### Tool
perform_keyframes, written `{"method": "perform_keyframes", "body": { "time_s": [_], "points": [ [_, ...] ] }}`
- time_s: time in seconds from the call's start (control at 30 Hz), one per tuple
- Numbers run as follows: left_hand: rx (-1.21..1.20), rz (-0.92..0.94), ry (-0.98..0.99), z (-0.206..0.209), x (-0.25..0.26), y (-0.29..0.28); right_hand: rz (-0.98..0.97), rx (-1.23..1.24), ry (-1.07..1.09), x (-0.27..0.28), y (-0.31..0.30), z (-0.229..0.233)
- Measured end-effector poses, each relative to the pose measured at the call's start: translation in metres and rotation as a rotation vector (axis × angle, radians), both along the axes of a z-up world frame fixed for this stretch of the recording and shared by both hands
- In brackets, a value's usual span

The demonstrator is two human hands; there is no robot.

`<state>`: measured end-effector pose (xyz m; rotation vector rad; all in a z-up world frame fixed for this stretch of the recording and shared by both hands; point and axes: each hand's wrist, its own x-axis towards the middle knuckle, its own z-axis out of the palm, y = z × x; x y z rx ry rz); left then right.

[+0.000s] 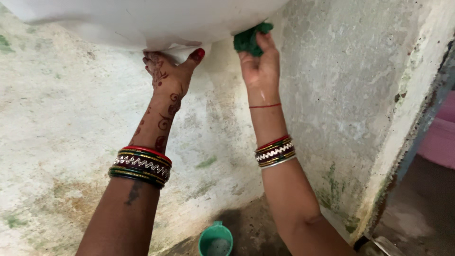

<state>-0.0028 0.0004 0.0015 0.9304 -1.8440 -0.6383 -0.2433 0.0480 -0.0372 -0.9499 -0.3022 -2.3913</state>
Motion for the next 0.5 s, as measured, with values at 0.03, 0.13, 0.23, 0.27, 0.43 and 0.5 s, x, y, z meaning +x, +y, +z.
{"method": "perform_keyframes", "body": {
  "time_s": [0.03, 0.13, 0.23, 0.27, 0.43, 0.5],
  "points": [
    [-0.008, 0.005, -0.018, 0.0, -0.001, -0.003, -0.04, 0.006, 0.003, 0.002, -0.001, 0.001],
    [-0.073, -0.011, 0.041, -0.009, -0.004, -0.01, -0.063, 0.042, 0.002, 0.022, -0.026, 0.002],
    [-0.05, 0.016, 0.052, -0.007, -0.012, -0.015, 0.059, 0.144, -0.007, 0.042, -0.04, -0.001],
    [-0.079, 0.012, 0.043, -0.009, -0.012, -0.015, 0.065, 0.188, 0.002, 0.044, -0.033, -0.001],
    [-0.049, -0.03, 0.03, -0.007, -0.007, -0.01, -0.002, 0.115, 0.033, 0.057, 0.054, 0.014],
    [-0.048, -0.02, 0.032, -0.007, -0.006, -0.007, -0.077, 0.014, 0.091, 0.079, 0.097, 0.011]
  ]
}}
